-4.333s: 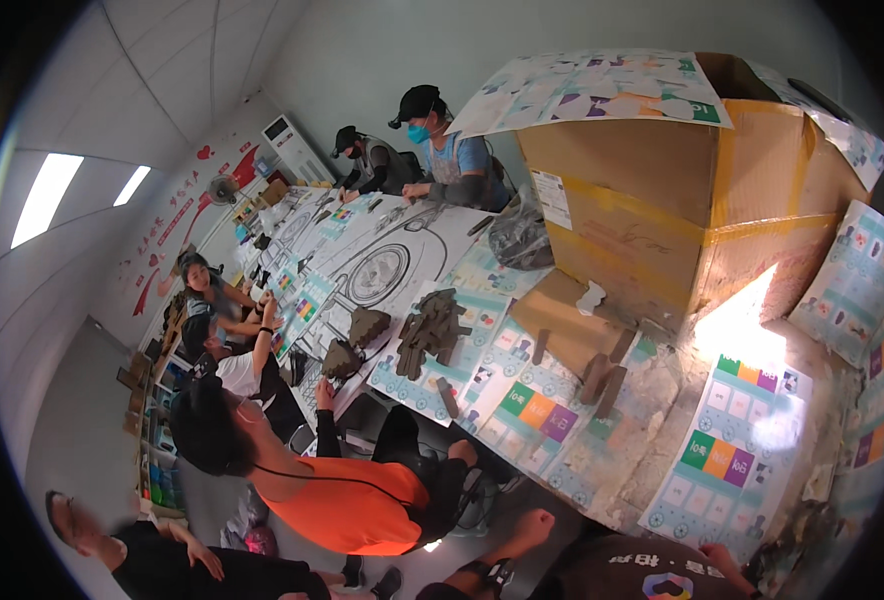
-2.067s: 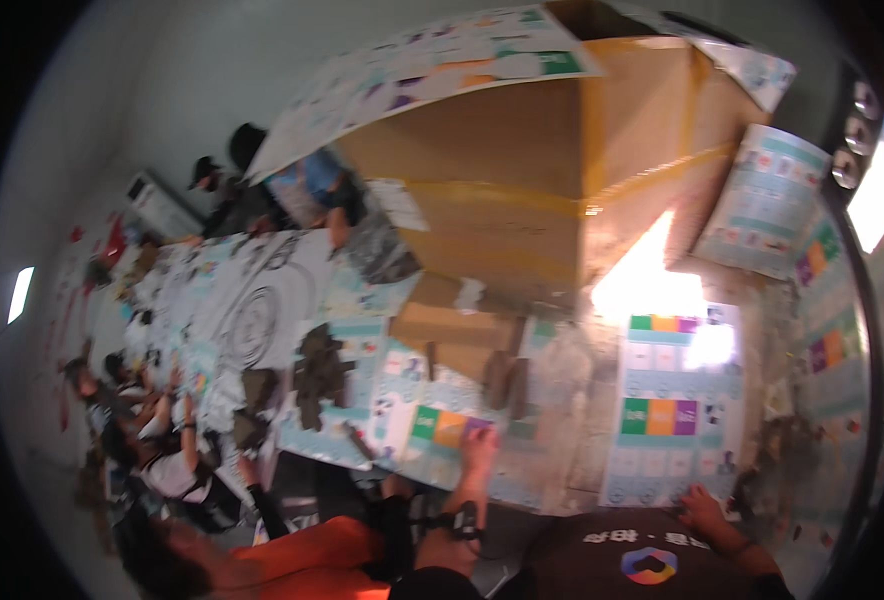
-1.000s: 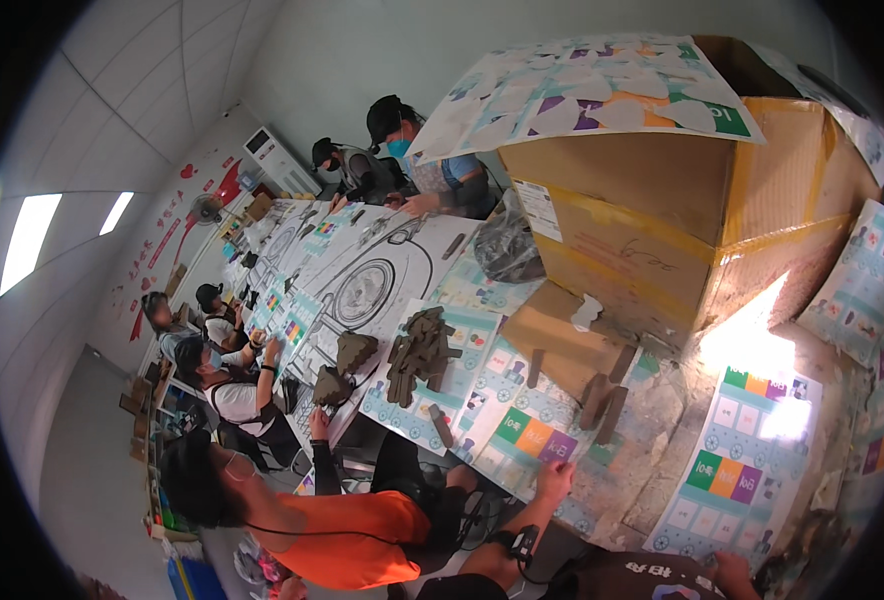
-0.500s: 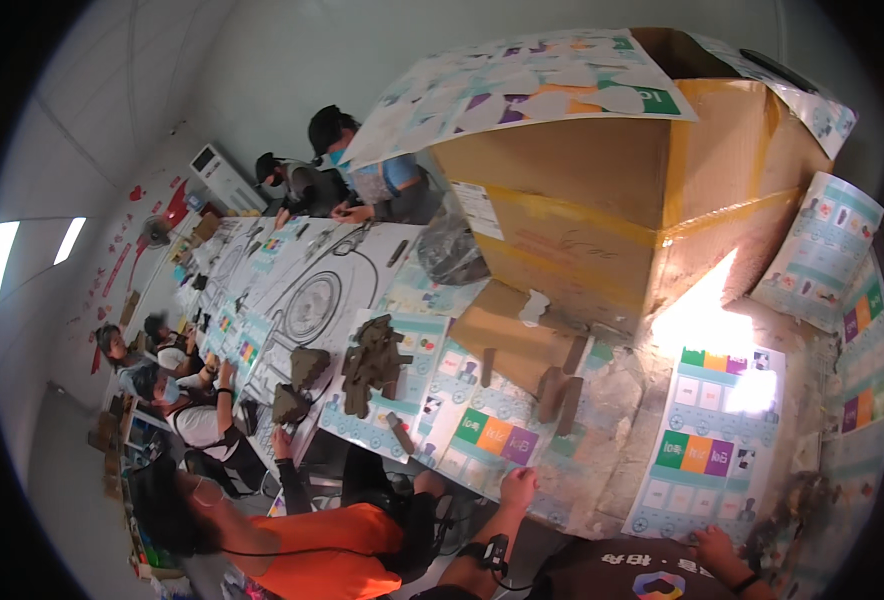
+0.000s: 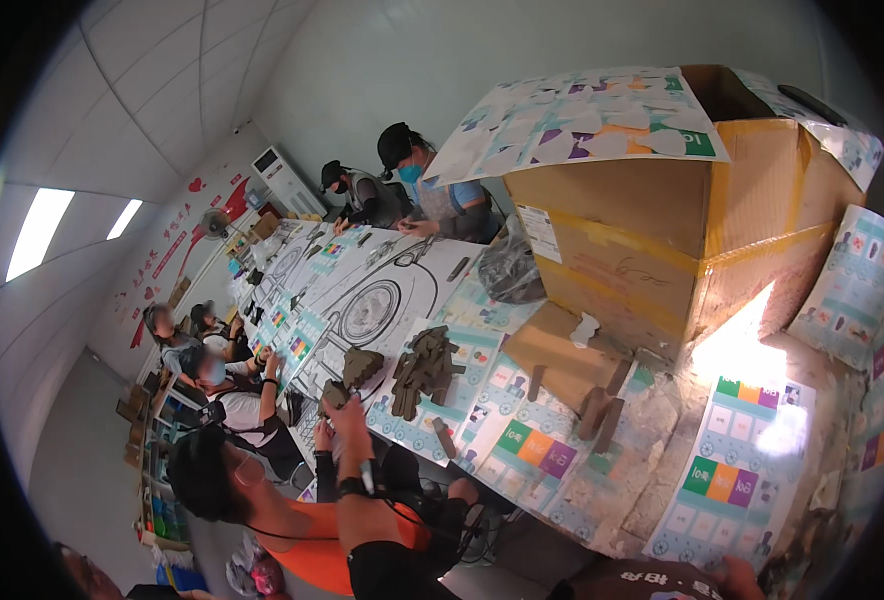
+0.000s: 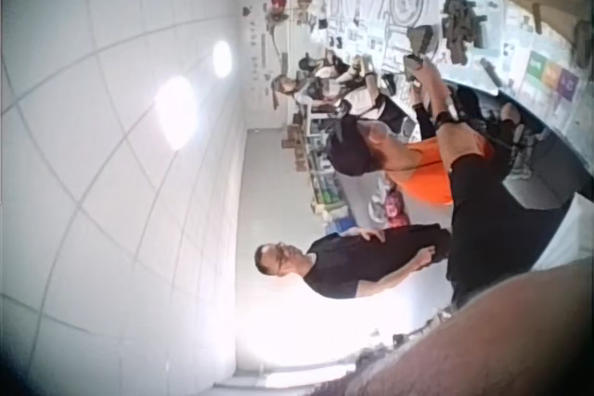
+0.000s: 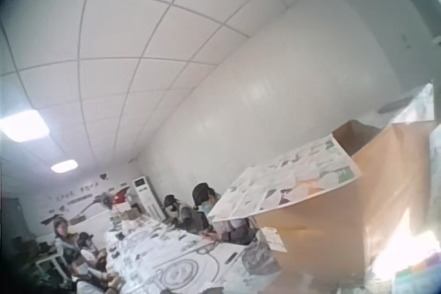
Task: The recorder is using a small tool and a spray bottle to treat or clean several brown shoe upper components on a table.
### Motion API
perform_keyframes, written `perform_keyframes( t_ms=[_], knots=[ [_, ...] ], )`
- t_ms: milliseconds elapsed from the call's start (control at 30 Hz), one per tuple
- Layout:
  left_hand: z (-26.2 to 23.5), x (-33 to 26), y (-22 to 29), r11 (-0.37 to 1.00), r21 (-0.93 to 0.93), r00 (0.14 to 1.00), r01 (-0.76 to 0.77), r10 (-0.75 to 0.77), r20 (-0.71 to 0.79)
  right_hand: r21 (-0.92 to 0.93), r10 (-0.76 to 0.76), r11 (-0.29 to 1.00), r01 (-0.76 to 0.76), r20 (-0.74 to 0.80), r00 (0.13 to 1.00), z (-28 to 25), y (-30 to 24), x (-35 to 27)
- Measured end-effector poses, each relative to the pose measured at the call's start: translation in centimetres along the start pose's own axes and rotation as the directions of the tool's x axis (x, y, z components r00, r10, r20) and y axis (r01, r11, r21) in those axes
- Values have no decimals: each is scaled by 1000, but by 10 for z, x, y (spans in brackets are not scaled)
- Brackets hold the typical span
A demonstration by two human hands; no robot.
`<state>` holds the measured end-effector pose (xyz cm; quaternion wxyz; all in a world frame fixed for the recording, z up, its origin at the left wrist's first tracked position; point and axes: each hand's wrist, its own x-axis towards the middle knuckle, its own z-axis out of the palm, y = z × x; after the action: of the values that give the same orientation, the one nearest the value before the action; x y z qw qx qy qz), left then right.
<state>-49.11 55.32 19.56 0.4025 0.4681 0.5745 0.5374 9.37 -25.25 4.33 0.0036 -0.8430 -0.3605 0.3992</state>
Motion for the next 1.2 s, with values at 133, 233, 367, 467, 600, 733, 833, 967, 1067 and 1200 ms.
perform_keyframes(
  t_ms=[133,233,367,467,600,733,833,967,1067,1200],
  knots=[
    [3,15,29,956,-259,977,140,-91,193,-53,-9,999,7,-39,999,23,23,-9],
    [58,20,38,978,-70,980,197,-193,56,129,135,987,-100,-296,946,63,62,-23],
    [-53,60,28,991,-112,867,77,-11,499,192,132,979,-70,-334,933,73,84,1],
    [-84,67,23,934,-290,899,210,-68,434,197,134,978,-69,-337,932,76,91,8],
    [10,49,25,945,-253,956,206,-249,-153,128,84,991,-26,-470,879,133,132,-12],
    [-26,29,35,951,-254,973,176,-206,-99,346,452,873,-344,-307,838,45,60,-36],
    [-32,11,10,937,-232,965,260,-259,35,344,550,835,-430,-502,668,70,90,-21],
    [-17,11,-30,910,-192,919,368,-324,224,448,589,808,-382,-637,497,100,122,-22],
    [-22,31,-2,888,-273,925,370,-326,194,432,598,801,-415,-550,583,51,75,-57],
    [2,40,0,979,81,976,185,-193,98,258,538,835,-486,-566,624,62,99,-53]
  ],
)
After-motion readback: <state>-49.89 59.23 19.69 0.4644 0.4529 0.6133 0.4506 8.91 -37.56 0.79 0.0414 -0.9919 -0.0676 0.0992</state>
